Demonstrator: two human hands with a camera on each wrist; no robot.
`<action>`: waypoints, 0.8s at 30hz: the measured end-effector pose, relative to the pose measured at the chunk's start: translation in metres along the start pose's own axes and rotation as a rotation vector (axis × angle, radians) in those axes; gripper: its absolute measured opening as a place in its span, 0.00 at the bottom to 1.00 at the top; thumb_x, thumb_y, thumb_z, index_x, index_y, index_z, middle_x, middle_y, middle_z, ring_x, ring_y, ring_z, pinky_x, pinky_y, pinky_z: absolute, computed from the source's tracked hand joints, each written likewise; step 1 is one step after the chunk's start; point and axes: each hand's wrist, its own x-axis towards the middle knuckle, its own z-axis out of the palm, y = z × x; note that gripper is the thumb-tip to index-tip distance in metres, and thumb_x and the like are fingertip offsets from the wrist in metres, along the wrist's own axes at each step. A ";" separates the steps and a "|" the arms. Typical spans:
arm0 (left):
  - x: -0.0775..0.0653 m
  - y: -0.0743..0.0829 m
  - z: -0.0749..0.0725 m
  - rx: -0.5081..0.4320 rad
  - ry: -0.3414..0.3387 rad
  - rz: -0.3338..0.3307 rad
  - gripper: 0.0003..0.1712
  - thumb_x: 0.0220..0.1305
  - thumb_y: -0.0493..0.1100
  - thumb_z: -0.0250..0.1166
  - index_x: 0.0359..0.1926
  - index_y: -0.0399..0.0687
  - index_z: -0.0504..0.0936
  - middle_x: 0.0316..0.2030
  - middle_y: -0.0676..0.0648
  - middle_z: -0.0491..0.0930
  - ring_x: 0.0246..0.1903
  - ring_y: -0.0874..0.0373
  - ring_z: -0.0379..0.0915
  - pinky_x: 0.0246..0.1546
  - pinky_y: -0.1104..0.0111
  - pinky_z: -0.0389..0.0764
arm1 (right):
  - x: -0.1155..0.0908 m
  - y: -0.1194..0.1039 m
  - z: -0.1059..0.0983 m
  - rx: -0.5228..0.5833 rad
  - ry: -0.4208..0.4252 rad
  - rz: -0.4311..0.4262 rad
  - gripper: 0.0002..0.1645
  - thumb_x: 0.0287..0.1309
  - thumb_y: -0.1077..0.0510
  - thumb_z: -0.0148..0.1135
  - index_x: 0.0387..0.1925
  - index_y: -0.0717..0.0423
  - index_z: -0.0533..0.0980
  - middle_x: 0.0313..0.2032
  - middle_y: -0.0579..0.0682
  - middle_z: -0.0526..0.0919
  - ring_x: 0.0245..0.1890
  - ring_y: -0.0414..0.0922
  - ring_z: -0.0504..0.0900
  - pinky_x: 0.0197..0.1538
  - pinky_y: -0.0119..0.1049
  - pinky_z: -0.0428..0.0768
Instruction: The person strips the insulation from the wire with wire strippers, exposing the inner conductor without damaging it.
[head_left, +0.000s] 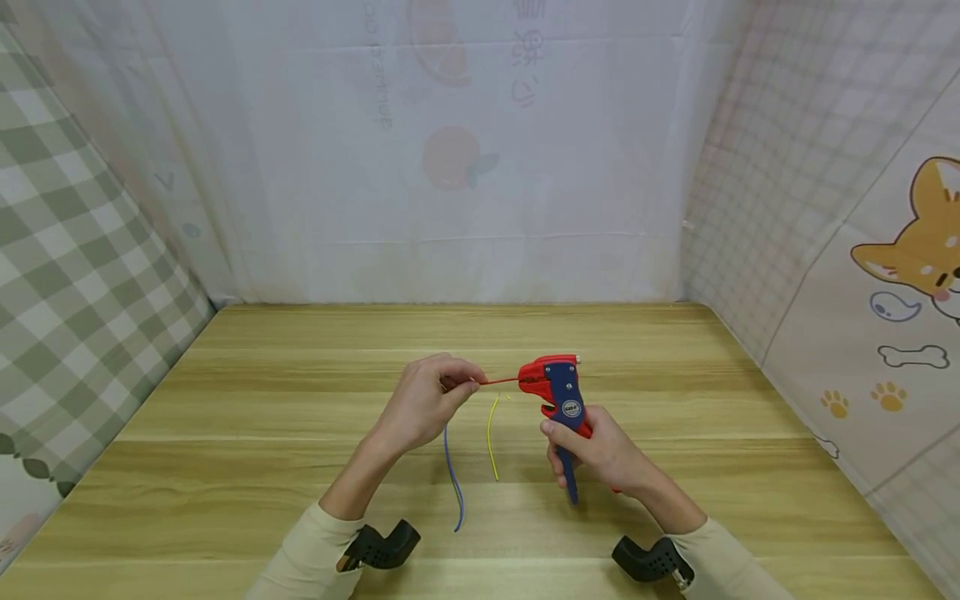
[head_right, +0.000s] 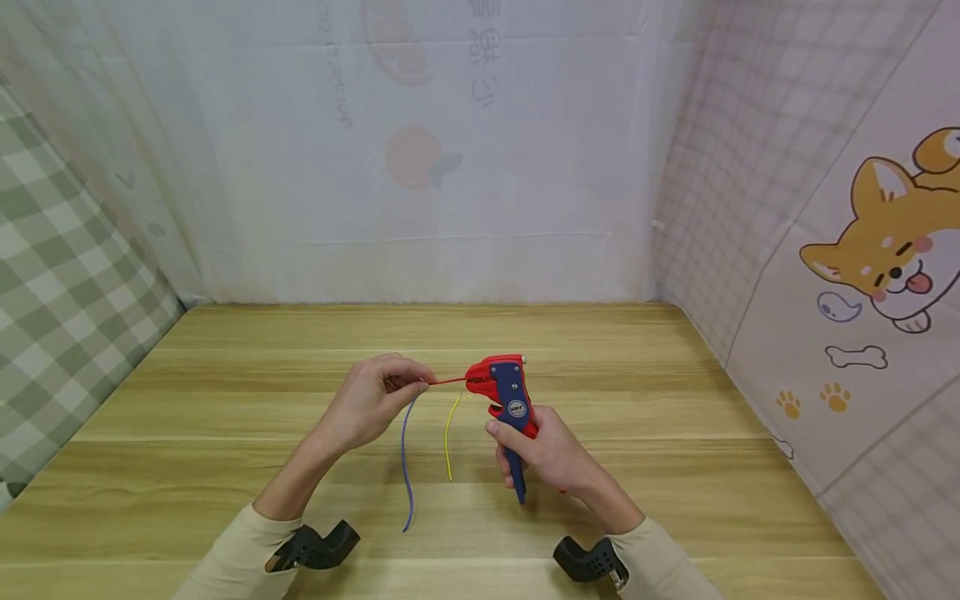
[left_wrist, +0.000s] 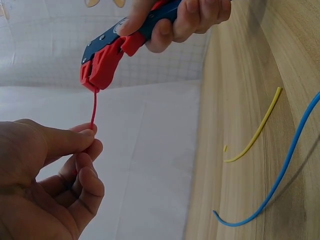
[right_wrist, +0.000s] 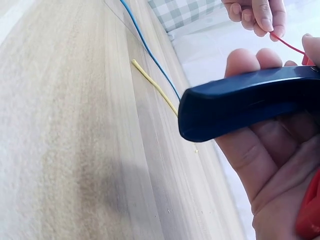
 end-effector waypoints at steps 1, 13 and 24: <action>0.000 0.000 0.000 -0.001 -0.001 -0.001 0.07 0.67 0.32 0.71 0.39 0.48 0.92 0.38 0.49 0.88 0.32 0.64 0.81 0.36 0.72 0.81 | 0.000 0.000 0.000 -0.001 0.004 0.001 0.25 0.82 0.57 0.51 0.41 0.83 0.66 0.23 0.45 0.83 0.21 0.40 0.84 0.31 0.45 0.89; -0.001 0.000 0.000 -0.006 -0.007 -0.011 0.07 0.67 0.32 0.71 0.39 0.48 0.91 0.37 0.49 0.87 0.30 0.65 0.78 0.34 0.72 0.80 | -0.001 -0.003 0.004 -0.038 0.057 0.022 0.27 0.82 0.55 0.51 0.42 0.82 0.64 0.21 0.45 0.81 0.19 0.41 0.82 0.28 0.43 0.87; -0.002 0.001 -0.005 -0.026 -0.039 -0.011 0.06 0.69 0.34 0.70 0.41 0.48 0.92 0.40 0.48 0.89 0.31 0.66 0.80 0.34 0.72 0.81 | -0.002 -0.003 0.008 -0.077 0.095 0.013 0.26 0.82 0.55 0.52 0.43 0.82 0.64 0.20 0.44 0.80 0.16 0.42 0.81 0.26 0.43 0.85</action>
